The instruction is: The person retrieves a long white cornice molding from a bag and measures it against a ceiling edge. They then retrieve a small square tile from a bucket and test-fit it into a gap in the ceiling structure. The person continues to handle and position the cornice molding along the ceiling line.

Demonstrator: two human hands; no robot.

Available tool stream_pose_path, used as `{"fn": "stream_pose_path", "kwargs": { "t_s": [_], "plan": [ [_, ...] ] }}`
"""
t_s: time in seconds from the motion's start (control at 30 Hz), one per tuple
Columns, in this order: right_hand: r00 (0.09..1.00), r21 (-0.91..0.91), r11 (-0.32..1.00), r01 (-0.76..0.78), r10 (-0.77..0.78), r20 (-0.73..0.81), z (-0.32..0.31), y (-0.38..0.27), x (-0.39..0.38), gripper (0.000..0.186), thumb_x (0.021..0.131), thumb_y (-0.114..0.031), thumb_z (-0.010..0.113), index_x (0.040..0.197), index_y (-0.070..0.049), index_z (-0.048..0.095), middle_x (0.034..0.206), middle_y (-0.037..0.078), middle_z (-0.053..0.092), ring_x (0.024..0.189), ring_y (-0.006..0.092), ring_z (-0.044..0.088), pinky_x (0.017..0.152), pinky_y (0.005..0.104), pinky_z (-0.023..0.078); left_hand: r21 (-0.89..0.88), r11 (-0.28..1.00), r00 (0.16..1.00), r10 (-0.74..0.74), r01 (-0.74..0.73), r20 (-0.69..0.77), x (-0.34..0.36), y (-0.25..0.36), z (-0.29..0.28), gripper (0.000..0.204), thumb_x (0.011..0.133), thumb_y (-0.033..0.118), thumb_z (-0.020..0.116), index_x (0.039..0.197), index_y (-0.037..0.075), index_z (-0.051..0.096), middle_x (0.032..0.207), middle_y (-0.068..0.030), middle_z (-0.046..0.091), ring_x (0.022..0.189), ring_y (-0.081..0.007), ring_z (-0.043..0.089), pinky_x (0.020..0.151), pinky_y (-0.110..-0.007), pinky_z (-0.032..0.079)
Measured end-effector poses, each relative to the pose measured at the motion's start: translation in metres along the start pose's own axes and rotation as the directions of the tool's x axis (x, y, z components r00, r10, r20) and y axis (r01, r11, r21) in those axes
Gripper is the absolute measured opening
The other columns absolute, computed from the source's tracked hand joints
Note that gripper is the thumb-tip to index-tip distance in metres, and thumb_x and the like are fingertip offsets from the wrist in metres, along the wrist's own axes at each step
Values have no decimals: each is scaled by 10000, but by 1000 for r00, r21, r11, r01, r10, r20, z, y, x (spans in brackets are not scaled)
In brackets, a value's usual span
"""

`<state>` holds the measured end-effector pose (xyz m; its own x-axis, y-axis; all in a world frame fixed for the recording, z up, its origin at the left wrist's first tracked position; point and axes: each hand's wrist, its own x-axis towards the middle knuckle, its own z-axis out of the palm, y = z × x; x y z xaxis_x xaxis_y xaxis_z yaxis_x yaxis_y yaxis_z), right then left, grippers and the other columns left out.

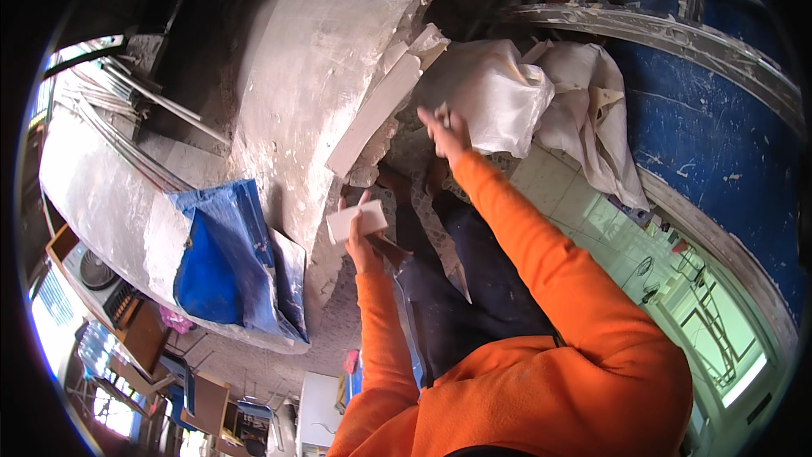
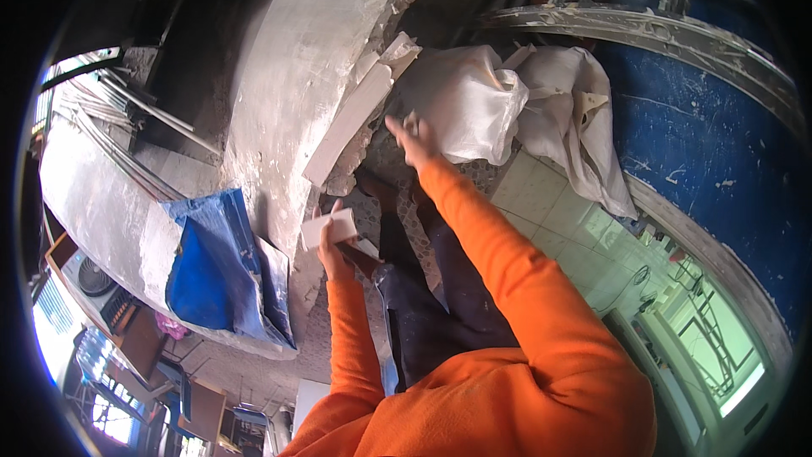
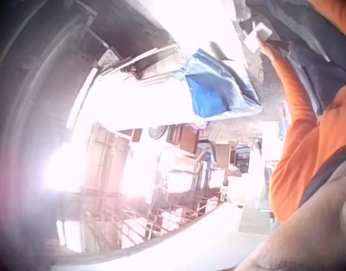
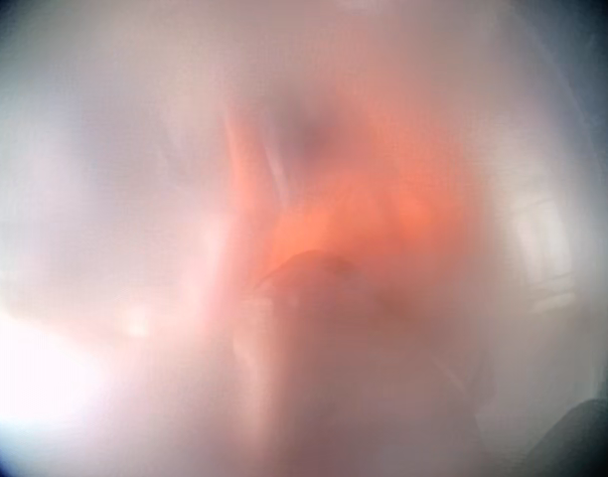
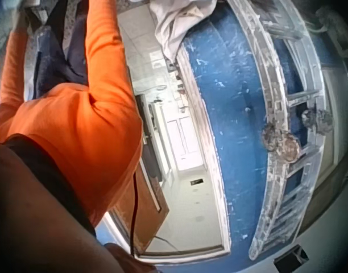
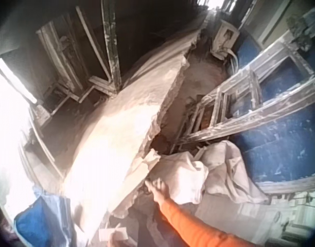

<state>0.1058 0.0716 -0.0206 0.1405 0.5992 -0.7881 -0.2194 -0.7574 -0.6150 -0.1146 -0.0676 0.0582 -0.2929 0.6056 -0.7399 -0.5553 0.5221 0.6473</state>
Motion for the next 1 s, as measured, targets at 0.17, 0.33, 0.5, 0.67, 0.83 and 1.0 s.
{"fn": "stream_pose_path", "kwargs": {
  "t_s": [0.17,0.33,0.5,0.67,0.83,1.0],
  "plan": [
    [840,-97,943,317,-327,-432,2,-6,150,853,669,-438,920,1275,20,531,1139,155,653,999,239,638,851,379,519,12,989,986,-146,147,-79,-21,-29,-41,654,936,271,549,1540,130,342,1300,-169,656,915,-156,661,616,-235,505],
    [825,-321,937,138,-288,-487,48,-14,127,1135,578,-495,940,1382,138,448,1349,286,566,1240,326,581,1023,399,487,-28,987,956,-162,160,-244,-57,-42,-85,632,935,295,540,1530,170,368,1306,-150,656,963,-161,660,629,-248,507],
    [838,-207,959,196,-273,-472,42,-4,130,1059,598,-474,930,1343,145,501,1292,295,608,1219,345,599,1022,413,492,110,992,970,-36,64,-242,-47,-31,-56,593,918,310,572,1452,82,452,1271,-172,664,947,-209,675,673,-291,538],
    [844,-192,957,216,-282,-457,11,2,142,757,644,-362,919,1198,74,642,1150,219,698,1054,335,679,942,411,532,222,975,998,-7,-6,55,9,4,9,382,918,267,646,1223,39,614,988,-125,701,834,-189,662,681,-294,524],
    [967,205,957,205,-167,-191,15,-16,89,382,763,-238,834,1031,-7,690,879,63,699,661,154,623,536,308,511,685,652,935,113,-326,338,103,52,67,322,907,279,691,1063,0,650,899,-117,703,836,-213,682,740,-360,535],
    [978,264,943,203,-183,-99,-9,-9,54,304,841,-252,791,1018,-25,691,800,33,660,526,97,543,376,258,405,841,-94,790,301,-533,535,179,78,168,467,825,386,731,1119,33,647,1001,-205,733,912,-397,707,822,-474,538]
  ]
}}
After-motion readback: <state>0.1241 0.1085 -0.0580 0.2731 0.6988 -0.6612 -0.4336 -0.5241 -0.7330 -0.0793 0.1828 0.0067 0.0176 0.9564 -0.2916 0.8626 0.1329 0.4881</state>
